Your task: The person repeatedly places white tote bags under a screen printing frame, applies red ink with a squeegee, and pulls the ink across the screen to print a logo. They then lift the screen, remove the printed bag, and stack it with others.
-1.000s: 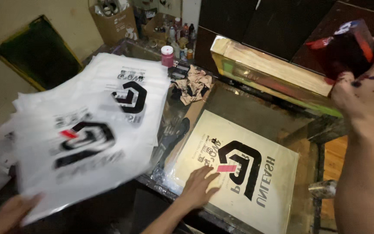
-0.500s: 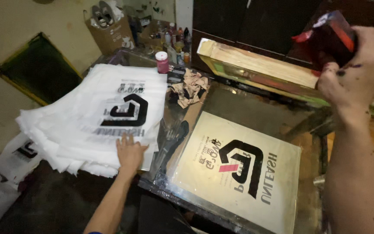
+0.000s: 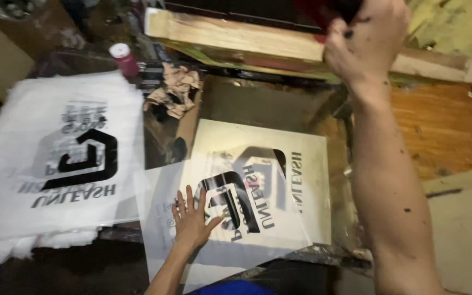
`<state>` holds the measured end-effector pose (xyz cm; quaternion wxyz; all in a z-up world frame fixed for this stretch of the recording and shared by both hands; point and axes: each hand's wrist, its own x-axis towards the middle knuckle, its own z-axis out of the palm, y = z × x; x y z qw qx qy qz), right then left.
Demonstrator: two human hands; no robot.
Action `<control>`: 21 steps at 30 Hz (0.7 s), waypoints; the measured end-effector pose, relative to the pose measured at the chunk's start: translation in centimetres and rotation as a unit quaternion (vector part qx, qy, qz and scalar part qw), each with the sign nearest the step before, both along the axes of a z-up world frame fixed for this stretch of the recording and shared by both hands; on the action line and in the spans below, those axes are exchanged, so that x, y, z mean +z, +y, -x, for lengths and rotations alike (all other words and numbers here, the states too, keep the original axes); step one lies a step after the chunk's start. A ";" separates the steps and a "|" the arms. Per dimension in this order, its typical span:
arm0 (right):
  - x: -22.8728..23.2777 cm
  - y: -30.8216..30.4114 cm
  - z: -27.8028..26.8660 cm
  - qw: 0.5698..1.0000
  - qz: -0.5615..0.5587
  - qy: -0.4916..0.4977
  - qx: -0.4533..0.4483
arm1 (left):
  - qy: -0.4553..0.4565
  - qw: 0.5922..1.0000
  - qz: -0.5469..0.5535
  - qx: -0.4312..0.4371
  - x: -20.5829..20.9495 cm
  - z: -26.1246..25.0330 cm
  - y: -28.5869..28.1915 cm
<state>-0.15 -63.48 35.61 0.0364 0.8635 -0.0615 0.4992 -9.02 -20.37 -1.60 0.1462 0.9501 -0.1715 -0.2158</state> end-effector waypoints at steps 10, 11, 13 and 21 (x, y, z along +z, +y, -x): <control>1.8 3.2 1.7 0.999 -0.027 -0.021 0.027 | -0.053 0.988 0.063 -0.131 2.1 -7.3 -13.5; 1.8 3.4 1.7 0.999 -0.023 -0.022 0.031 | -0.069 0.985 0.084 -0.133 1.9 -7.6 -14.2; 2.7 4.4 2.2 0.999 -0.022 -0.019 0.039 | -0.088 0.987 0.096 -0.093 3.1 -6.5 -13.4; 0.8 2.5 -0.8 0.992 -0.122 0.017 -0.019 | -0.106 0.994 -0.001 -0.038 -2.3 -1.4 -8.2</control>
